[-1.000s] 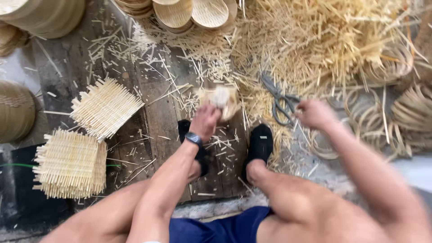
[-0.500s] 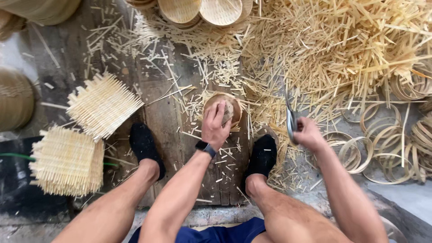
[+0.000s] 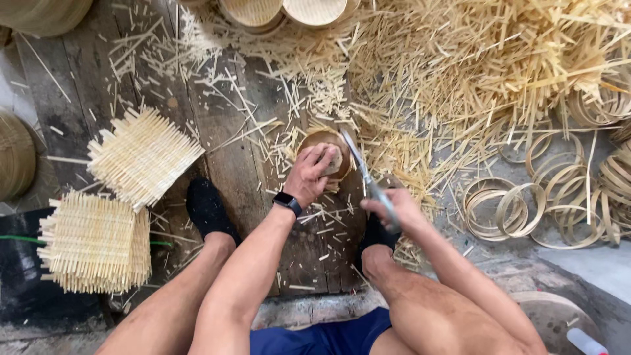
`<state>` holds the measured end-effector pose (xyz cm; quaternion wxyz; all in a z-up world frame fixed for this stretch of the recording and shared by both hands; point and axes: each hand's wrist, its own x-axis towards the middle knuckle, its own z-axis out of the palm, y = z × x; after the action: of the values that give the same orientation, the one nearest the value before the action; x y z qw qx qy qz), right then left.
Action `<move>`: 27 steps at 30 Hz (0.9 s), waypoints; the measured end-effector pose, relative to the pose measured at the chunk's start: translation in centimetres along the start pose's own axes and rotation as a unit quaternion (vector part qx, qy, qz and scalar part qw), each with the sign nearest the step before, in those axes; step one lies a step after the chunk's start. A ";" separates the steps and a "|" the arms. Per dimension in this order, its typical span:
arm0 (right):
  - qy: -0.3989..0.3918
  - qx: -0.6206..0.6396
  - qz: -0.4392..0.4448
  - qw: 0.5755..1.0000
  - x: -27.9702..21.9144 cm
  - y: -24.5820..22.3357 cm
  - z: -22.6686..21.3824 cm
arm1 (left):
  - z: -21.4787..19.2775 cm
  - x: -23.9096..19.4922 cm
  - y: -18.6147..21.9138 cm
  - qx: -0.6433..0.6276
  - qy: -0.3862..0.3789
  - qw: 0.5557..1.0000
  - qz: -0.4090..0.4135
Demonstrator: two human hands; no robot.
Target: The person assembles small round bamboo baskets by placing woven bamboo mats into circular bamboo rings, then uses shears to trim excess bamboo strands around the edges. The person repeats this process for multiple baskets, stacking finished units nearby.
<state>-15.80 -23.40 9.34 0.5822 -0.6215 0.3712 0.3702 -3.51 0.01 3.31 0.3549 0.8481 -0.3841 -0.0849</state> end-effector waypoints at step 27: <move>0.289 -0.628 -0.274 0.669 8.4 1.2 -6.5 | 2.1 1.5 5.0 0.024 0.092 0.987 -0.128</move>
<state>-12.88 -30.25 1.68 -0.0065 -0.9897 0.0139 0.1421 -6.27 -4.48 5.34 0.3549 0.9027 -0.2396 -0.0421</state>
